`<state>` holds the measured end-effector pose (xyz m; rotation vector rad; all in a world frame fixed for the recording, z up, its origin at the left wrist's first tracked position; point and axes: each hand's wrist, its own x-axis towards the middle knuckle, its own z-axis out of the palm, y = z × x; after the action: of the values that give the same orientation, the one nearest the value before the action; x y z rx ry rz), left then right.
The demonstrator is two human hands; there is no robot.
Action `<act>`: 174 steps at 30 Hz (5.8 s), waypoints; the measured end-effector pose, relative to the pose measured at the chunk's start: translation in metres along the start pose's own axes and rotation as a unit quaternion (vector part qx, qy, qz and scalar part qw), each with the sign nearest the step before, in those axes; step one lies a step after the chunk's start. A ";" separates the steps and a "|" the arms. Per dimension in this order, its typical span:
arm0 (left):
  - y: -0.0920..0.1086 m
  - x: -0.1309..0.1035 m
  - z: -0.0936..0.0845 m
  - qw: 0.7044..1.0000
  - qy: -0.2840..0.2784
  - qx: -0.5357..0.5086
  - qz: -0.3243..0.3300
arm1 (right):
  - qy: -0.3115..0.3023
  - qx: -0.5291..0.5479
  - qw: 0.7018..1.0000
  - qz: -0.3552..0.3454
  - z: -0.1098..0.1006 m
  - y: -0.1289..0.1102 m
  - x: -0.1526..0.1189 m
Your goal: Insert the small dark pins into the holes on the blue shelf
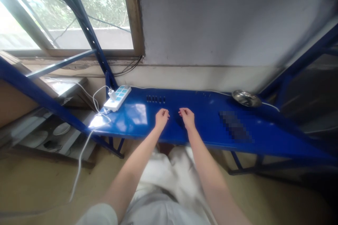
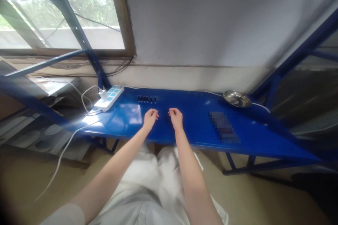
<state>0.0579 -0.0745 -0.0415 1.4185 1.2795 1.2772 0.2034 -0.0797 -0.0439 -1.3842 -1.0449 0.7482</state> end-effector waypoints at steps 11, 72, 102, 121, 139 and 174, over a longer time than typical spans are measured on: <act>0.006 0.037 -0.002 0.980 0.000 0.173 0.094 | -0.012 -0.014 1.000 -0.005 -0.001 0.000 -0.001; 0.093 -0.027 -0.020 0.995 -0.079 -0.044 0.043 | 0.027 -0.020 0.996 -0.083 0.013 -0.099 -0.054; 0.090 -0.017 -0.032 0.994 -0.018 -0.095 -0.049 | 0.006 0.071 0.994 -0.081 0.010 -0.090 -0.036; 0.079 -0.011 -0.028 0.998 -0.001 -0.056 0.006 | -0.138 -0.021 0.987 -0.077 0.016 -0.086 -0.033; 0.081 -0.009 -0.029 0.993 -0.100 0.034 0.050 | -0.158 -0.050 0.983 -0.077 0.008 -0.085 -0.035; -0.007 0.011 -0.036 0.989 0.007 0.147 0.001 | 0.007 -0.322 0.946 -0.038 -0.004 0.027 0.124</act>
<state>0.0211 -0.0643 -0.0410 1.6161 1.5238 1.1332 0.2594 0.0337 -0.0523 -1.8797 -1.3940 0.3390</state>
